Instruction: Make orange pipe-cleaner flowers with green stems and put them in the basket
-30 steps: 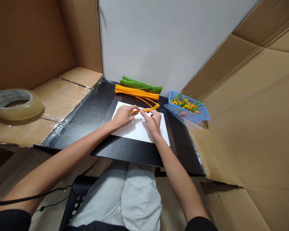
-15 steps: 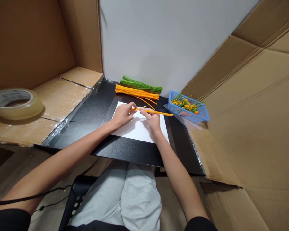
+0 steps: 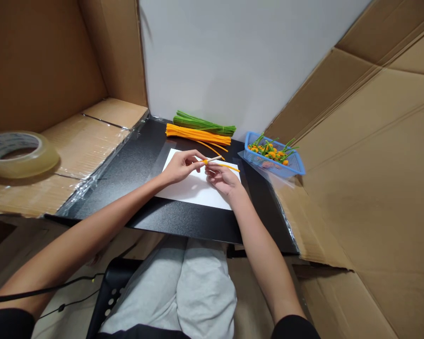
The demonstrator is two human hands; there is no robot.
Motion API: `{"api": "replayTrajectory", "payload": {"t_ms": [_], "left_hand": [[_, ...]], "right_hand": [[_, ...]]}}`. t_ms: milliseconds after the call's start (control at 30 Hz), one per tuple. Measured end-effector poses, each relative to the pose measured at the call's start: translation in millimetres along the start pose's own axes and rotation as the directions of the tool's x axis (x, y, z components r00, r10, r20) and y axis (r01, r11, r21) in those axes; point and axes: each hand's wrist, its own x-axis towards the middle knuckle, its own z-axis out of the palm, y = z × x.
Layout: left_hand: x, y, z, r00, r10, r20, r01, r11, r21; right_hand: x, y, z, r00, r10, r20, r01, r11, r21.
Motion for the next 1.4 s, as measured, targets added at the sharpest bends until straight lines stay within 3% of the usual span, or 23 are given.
{"api": "replayTrajectory", "payload": {"t_ms": [100, 233, 400, 500, 633, 767, 867, 1000, 1167, 1300, 1400], "left_hand": [[0.6, 1.9, -6.8, 0.995, -0.001, 0.102, 0.0, 1.0, 0.016], [0.4, 7.7, -16.7, 0.966, 0.006, 0.26, -0.057, 0.98, 0.19], [-0.6, 10.8, -20.7, 0.916, 0.026, 0.4, -0.224, 0.86, 0.459], [-0.6, 6.2, -18.8, 0.915, -0.001, 0.403, -0.254, 0.775, 0.579], [-0.1, 0.0, -11.4, 0.953, -0.028, 0.303, -0.221, 0.62, 0.753], [0.0, 1.2, -2.0, 0.99, -0.045, 0.136, -0.089, 0.546, 0.833], [-1.1, 3.2, 2.2, 0.998, -0.046, 0.032, -0.002, 0.539, 0.842], [-3.7, 0.9, 6.4, 0.995, -0.007, -0.096, 0.08, 0.623, 0.778], [-5.5, -1.9, 11.7, 0.972, 0.025, -0.233, 0.149, 0.703, 0.696], [-5.4, -0.9, 13.2, 0.952, 0.062, -0.3, 0.141, 0.781, 0.608], [-4.7, -1.6, 14.4, 0.94, 0.054, -0.338, 0.117, 0.878, 0.464]], "right_hand": [[-0.4, -1.0, -2.2, 1.0, -0.008, 0.02, 0.008, 1.0, -0.025], [-1.5, -2.0, -6.3, 0.997, -0.033, 0.072, 0.046, 0.981, -0.19], [-2.4, -3.0, -10.8, 0.993, -0.032, 0.111, 0.074, 0.915, -0.397], [-4.3, -3.8, -9.3, 0.99, -0.098, 0.101, 0.134, 0.882, -0.452], [-7.5, -6.4, -4.7, 0.958, -0.279, 0.07, 0.275, 0.817, -0.506], [-8.8, -6.7, -0.5, 0.873, -0.482, 0.068, 0.423, 0.681, -0.598], [-8.5, -3.3, 2.6, 0.819, -0.571, 0.058, 0.481, 0.627, -0.613], [-4.8, 3.2, 5.7, 0.788, -0.615, 0.032, 0.519, 0.635, -0.573], [1.9, 9.3, 8.7, 0.799, -0.601, -0.005, 0.55, 0.735, -0.396], [0.2, 8.9, 13.9, 0.888, -0.443, -0.126, 0.407, 0.883, -0.233], [-3.3, 5.9, 17.4, 0.946, -0.285, -0.155, 0.273, 0.957, -0.094]]}}
